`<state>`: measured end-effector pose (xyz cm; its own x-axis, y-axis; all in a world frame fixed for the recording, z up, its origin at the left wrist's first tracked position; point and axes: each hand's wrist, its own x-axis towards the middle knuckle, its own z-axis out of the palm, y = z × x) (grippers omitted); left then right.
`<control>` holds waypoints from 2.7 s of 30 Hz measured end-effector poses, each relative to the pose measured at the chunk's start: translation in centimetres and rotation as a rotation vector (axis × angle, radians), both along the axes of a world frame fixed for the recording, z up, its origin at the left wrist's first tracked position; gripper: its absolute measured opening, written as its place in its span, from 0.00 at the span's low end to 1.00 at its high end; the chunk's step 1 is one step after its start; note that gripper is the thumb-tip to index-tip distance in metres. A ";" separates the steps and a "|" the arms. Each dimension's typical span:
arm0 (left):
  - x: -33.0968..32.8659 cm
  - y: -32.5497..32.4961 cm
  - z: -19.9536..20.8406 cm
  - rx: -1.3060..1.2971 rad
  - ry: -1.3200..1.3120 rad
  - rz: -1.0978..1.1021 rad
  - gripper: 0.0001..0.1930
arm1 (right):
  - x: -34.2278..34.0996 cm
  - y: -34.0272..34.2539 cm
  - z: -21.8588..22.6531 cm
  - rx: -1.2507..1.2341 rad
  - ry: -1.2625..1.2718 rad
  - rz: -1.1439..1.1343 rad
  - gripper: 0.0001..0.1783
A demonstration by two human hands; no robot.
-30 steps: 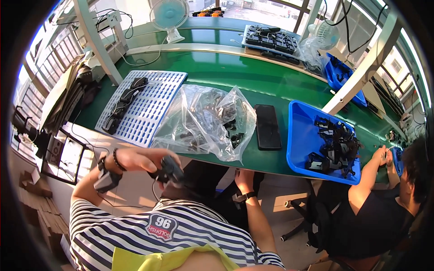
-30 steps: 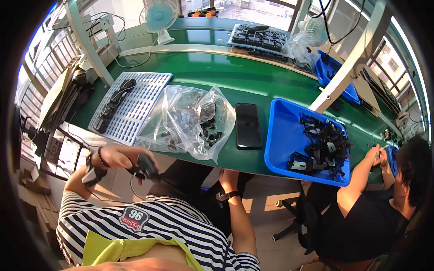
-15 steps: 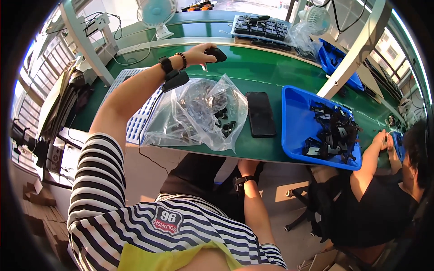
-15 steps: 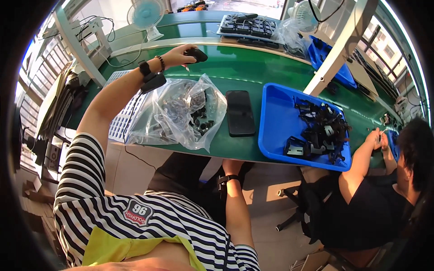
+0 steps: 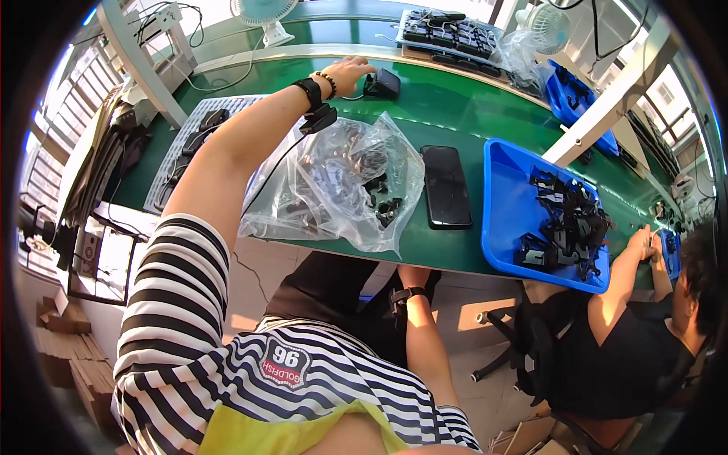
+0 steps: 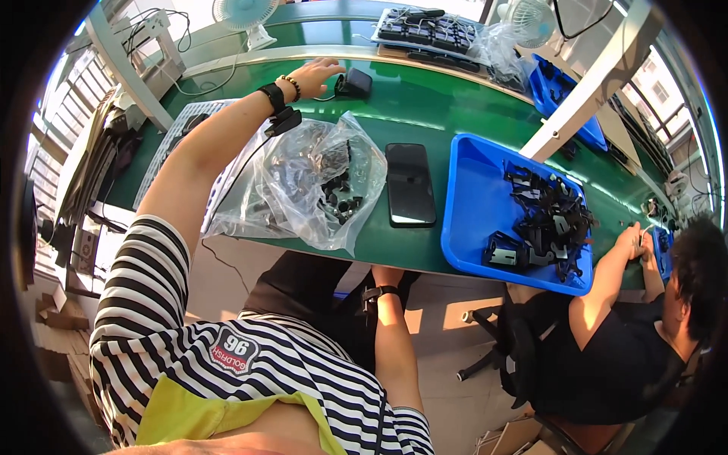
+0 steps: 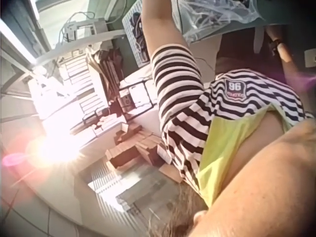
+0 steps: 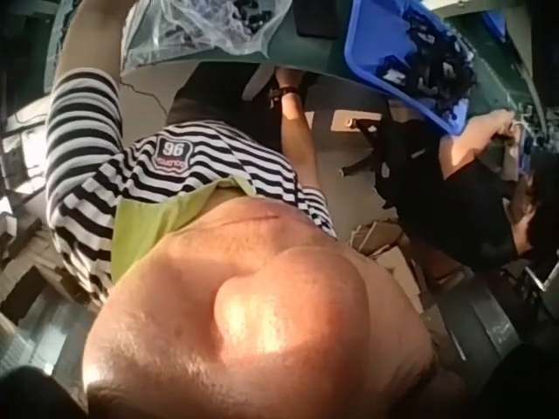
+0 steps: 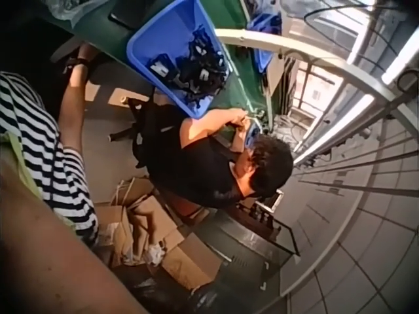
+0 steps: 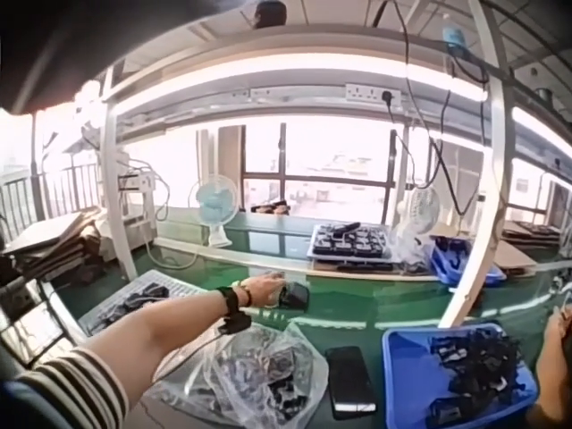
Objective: Assembling small electronic components at a manual workstation.
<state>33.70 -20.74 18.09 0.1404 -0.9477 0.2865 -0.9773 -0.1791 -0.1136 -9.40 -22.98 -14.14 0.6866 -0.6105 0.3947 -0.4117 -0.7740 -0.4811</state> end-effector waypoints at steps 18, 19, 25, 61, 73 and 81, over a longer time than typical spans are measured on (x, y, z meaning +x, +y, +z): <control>5.4 35.8 5.5 0.328 0.309 0.874 0.35 | 1.0 -0.6 -0.1 -0.140 -0.105 0.124 0.14; 5.3 35.5 5.0 0.299 0.377 0.898 0.37 | 0.8 -0.8 -0.2 -0.141 -0.057 0.110 0.14; 8.7 33.8 1.9 0.100 0.375 1.006 0.45 | 0.8 0.2 1.0 -0.120 0.057 0.059 0.16; -27.3 24.4 -1.1 0.323 1.742 -0.028 0.32 | -14.4 -1.7 38.9 0.573 -0.113 0.219 0.08; -34.0 21.4 -17.4 0.510 1.755 -0.055 0.35 | -5.7 -23.6 34.7 -0.553 0.449 -0.009 0.10; -33.4 22.5 -20.2 0.631 1.909 -0.030 0.31 | -5.6 -26.9 34.3 -0.455 0.500 -0.150 0.12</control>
